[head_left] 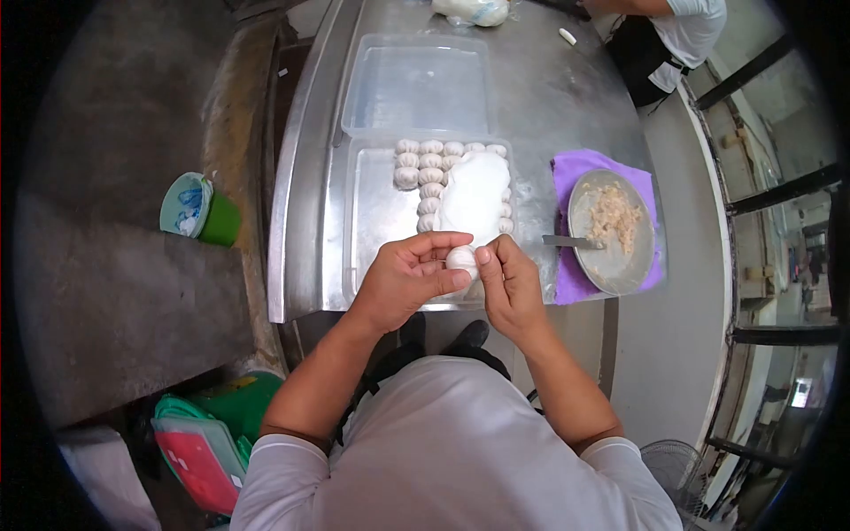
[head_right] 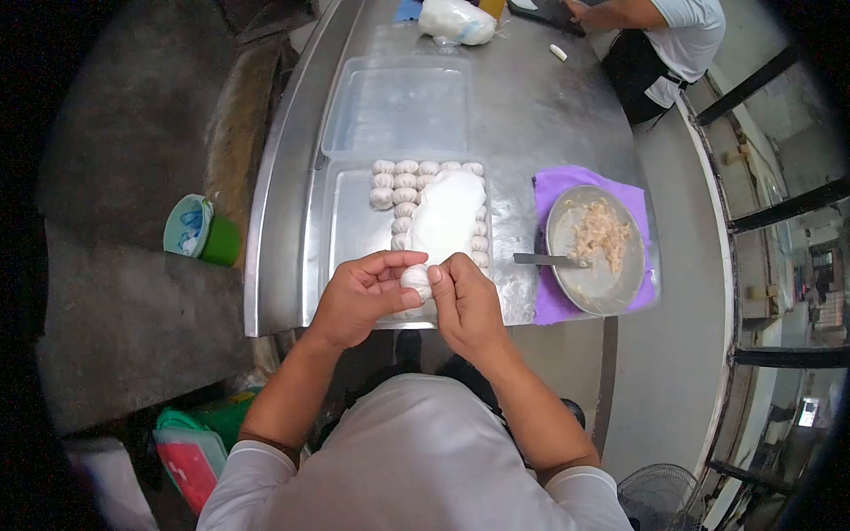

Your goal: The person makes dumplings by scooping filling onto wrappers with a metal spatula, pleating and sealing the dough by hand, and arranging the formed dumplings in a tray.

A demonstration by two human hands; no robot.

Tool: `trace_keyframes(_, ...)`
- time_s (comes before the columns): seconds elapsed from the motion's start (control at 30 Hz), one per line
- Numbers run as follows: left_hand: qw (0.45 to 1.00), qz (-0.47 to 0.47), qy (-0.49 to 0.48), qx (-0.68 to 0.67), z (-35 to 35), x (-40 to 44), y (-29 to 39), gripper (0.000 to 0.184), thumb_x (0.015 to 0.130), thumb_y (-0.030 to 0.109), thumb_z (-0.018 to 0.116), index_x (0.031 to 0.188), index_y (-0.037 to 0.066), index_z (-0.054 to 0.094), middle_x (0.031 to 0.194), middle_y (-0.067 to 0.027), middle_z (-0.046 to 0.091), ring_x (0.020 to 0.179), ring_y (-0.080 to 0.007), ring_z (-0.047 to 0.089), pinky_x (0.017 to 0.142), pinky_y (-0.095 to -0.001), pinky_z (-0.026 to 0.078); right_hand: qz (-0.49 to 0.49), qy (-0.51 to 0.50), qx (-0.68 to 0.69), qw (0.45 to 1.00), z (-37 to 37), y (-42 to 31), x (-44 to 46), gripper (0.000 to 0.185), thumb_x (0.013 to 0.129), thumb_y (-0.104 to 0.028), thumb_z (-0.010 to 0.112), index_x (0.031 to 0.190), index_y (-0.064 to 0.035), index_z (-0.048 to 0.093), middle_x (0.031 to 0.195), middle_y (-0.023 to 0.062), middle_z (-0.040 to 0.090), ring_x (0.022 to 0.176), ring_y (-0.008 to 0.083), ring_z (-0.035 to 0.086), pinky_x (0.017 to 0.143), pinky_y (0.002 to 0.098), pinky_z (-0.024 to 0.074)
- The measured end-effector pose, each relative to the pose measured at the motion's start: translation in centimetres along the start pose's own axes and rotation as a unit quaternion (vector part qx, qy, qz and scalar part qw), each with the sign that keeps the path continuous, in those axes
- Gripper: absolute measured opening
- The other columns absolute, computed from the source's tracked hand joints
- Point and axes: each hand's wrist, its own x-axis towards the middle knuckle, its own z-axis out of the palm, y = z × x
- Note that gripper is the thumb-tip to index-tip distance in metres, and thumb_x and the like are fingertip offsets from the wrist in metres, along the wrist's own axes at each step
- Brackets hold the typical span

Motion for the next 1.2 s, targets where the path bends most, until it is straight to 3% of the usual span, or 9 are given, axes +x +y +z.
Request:
trace_keyframes(0.3, 0.997, 0.026, 0.072, -0.022, -1.4, -0.5, -1.7, 0.038, 0.086, 0.0, 0.078, 0.121, -0.004, 0.061, 0.109, -0.0088, 0.068, 0.097, -0.0118, 0.065, 0.088, -0.0261, 0.055, 0.11, -0.026, 0.174, 0.978, 2.4, 1.7, 0.0, 0.03, 0.106, -0.025, 0.058, 0.084, -0.0045, 0.053, 0.067, -0.0042, 0.048, 0.063, 0.0054, 0.04, 0.054, 0.0255, 0.0349)
trace_keyframes(0.73, 0.968, 0.098, 0.223, 0.058, -5.2, -1.2, -1.4, 0.044, 0.088, -0.001, 0.075, 0.129, -0.005, 0.058, 0.108, -0.0093, 0.068, 0.098, -0.0125, 0.065, 0.087, -0.0259, 0.053, 0.139, -0.11, 0.189, 0.966, 3.4, 2.3, 6.5, 0.029, 0.103, -0.028, 0.062, 0.094, -0.001, 0.066, 0.075, -0.0012, 0.056, 0.07, 0.0065, 0.05, 0.06, 0.0244, 0.0413)
trace_keyframes(0.8, 0.938, 0.121, 0.272, 0.175, -5.9, -0.8, -1.0, 0.04, 0.088, -0.001, 0.074, 0.126, -0.004, 0.061, 0.108, -0.0097, 0.069, 0.097, -0.013, 0.066, 0.086, -0.0263, 0.053, -0.034, -0.092, -0.188, 0.977, 3.0, 3.0, 9.9, 0.038, 0.087, -0.024, 0.078, 0.116, -0.003, 0.065, 0.108, 0.016, 0.065, 0.096, 0.0256, 0.061, 0.083, 0.0388, 0.0492)
trace_keyframes(0.83, 0.933, 0.139, 0.284, 0.173, -6.1, -0.4, -1.1, 0.04, 0.087, 0.0, 0.074, 0.126, -0.002, 0.062, 0.108, -0.0095, 0.069, 0.096, -0.0123, 0.066, 0.084, -0.0267, 0.054, -0.034, -0.092, -0.187, 0.977, 3.4, 3.2, 11.3, 0.038, 0.087, -0.024, 0.078, 0.116, -0.003, 0.065, 0.108, 0.016, 0.065, 0.096, 0.0256, 0.061, 0.083, 0.0388, 0.0492)
trace_keyframes(0.9, 0.918, 0.137, 0.284, 0.242, -7.2, 0.4, -1.6, 0.039, 0.087, 0.0, 0.074, 0.124, -0.001, 0.063, 0.107, -0.0102, 0.07, 0.095, -0.0137, 0.066, 0.081, -0.0275, 0.054, -0.176, -0.047, -0.332, 0.925, 5.0, 3.7, 13.8, 0.069, 0.073, -0.024, 0.087, 0.133, -0.0075, 0.056, 0.136, 0.0219, 0.054, 0.128, 0.0415, 0.049, 0.104, 0.0519, 0.0421)
trace_keyframes(1.03, 0.83, 0.154, 0.28, 0.457, -7.2, 1.6, -0.3, 0.034, 0.085, -0.001, 0.072, 0.118, 0.0, 0.065, 0.106, -0.0103, 0.069, 0.092, -0.0154, 0.066, 0.083, -0.0285, 0.054, -0.109, -0.145, -0.466, 0.866, 8.1, 5.6, 16.6, 0.094, 0.072, -0.03, 0.088, 0.151, -0.0155, 0.039, 0.159, 0.0216, 0.031, 0.15, 0.0484, 0.019, 0.119, 0.0635, 0.0214)
trace_keyframes(1.07, 0.83, 0.153, 0.28, 0.457, -7.0, 2.0, 0.1, 0.034, 0.085, -0.001, 0.072, 0.118, 0.0, 0.065, 0.106, -0.0103, 0.069, 0.092, -0.0154, 0.066, 0.083, -0.0285, 0.054, -0.109, -0.146, -0.465, 0.867, 8.3, 6.0, 17.0, 0.094, 0.072, -0.03, 0.088, 0.151, -0.0155, 0.039, 0.159, 0.0216, 0.031, 0.15, 0.0484, 0.019, 0.119, 0.0635, 0.0214)
trace_keyframes(1.13, 0.832, 0.103, 0.299, 0.456, -6.7, 2.9, 0.7, 0.031, 0.082, 0.003, 0.077, 0.112, 0.003, 0.069, 0.104, -0.0167, 0.068, 0.088, -0.0319, 0.068, 0.076, -0.0382, 0.055, -0.08, -0.159, -0.472, 0.863, 8.2, 6.4, 17.5, 0.095, 0.071, -0.032, 0.089, 0.152, -0.0169, 0.039, 0.159, 0.021, 0.031, 0.149, 0.0492, 0.02, 0.118, 0.0637, 0.0219)
trace_keyframes(1.2, 0.816, 0.134, 0.28, 0.487, -7.4, 4.0, 0.2, 0.031, 0.082, 0.002, 0.076, 0.112, 0.003, 0.069, 0.104, -0.0169, 0.067, 0.09, -0.0336, 0.067, 0.078, -0.04, 0.055, -0.052, -0.179, -0.458, 0.869, 6.5, 6.1, 17.9, 0.095, 0.072, -0.033, 0.088, 0.151, -0.0174, 0.039, 0.16, 0.0209, 0.031, 0.15, 0.0491, 0.019, 0.118, 0.0644, 0.0213)
